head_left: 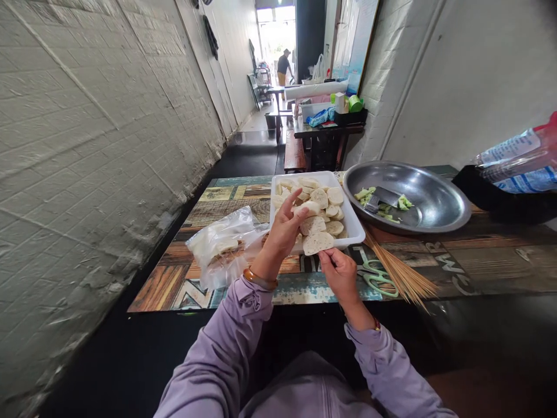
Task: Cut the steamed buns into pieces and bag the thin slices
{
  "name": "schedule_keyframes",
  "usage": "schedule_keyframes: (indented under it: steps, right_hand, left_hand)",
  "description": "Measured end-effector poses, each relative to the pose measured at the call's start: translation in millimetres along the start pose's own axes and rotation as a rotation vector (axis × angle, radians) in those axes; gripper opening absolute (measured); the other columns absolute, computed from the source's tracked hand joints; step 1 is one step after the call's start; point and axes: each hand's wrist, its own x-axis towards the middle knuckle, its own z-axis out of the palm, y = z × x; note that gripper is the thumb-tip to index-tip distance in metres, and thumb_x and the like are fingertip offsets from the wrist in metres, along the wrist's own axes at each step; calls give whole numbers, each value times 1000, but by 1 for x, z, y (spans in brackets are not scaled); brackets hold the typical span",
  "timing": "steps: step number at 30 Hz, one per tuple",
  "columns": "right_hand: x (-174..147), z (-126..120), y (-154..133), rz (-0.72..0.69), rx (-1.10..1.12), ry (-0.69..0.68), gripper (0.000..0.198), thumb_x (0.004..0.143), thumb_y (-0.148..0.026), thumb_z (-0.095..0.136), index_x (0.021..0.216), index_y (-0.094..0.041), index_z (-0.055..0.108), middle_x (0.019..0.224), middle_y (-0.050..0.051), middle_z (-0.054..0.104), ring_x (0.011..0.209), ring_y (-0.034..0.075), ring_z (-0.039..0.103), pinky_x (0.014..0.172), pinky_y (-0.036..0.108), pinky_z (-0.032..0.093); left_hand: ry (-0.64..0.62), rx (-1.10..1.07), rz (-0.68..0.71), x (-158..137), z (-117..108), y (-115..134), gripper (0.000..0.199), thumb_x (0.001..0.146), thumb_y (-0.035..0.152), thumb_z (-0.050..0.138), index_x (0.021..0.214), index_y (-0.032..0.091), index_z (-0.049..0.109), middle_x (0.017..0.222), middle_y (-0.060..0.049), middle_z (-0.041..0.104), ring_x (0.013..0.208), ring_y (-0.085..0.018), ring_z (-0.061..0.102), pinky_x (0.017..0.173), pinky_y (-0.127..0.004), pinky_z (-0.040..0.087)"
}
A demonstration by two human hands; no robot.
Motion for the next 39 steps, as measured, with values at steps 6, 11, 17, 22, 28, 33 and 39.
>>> schedule_keyframes:
  steps: [6,11,17,22,28,33,39]
  right_hand:
    - [0,-1,0,-3,7,-3,41,96,-49,50,68,-22,64,47,-2,56,44,14,50,51,27,38]
    - [0,0,1,-25,-15,7,40,96,-47,51,68,-22,64,47,-2,57,44,14,51,53,27,39]
    - [-1,3,3,-17,-15,3,40,96,-46,49,67,-22,64,49,-1,57,46,15,52,53,27,40]
    - [1,3,3,3,-13,6,41,95,-47,50,65,-23,61,47,-2,57,45,14,52,54,27,40]
    - [1,1,-1,103,101,-62,40,94,-48,52,64,-22,58,46,-4,56,40,12,50,51,25,42]
    - [-2,-2,-2,125,167,-144,31,93,-45,55,80,-20,68,50,-4,57,39,12,49,47,25,41]
    - [-2,-7,-4,49,77,-108,34,95,-41,51,84,-18,73,50,-2,57,45,14,52,52,26,41]
  left_hand:
    - [29,68,9,2,-3,-8,52,72,43,81,117,20,71,98,-5,76,84,-18,69,73,-27,53]
    - [55,68,-10,4,-3,-9,43,71,41,81,106,17,76,92,-5,77,77,-15,66,67,-24,49]
    - [46,47,-1,4,-2,-10,41,68,42,81,100,15,78,87,-6,76,76,-16,65,68,-25,48]
    - [29,67,7,2,-3,-11,38,69,40,81,98,15,79,83,-4,75,76,-14,64,67,-23,46]
    - [41,81,5,2,-4,-12,40,68,40,81,99,15,79,82,-4,75,75,-14,63,67,-23,46]
    - [100,-6,-18,4,-4,-9,44,63,40,85,98,14,79,82,-5,76,70,-15,64,66,-25,48]
    - [139,-48,-2,7,-4,-9,48,59,42,87,96,14,78,85,-6,77,78,-18,68,71,-27,50]
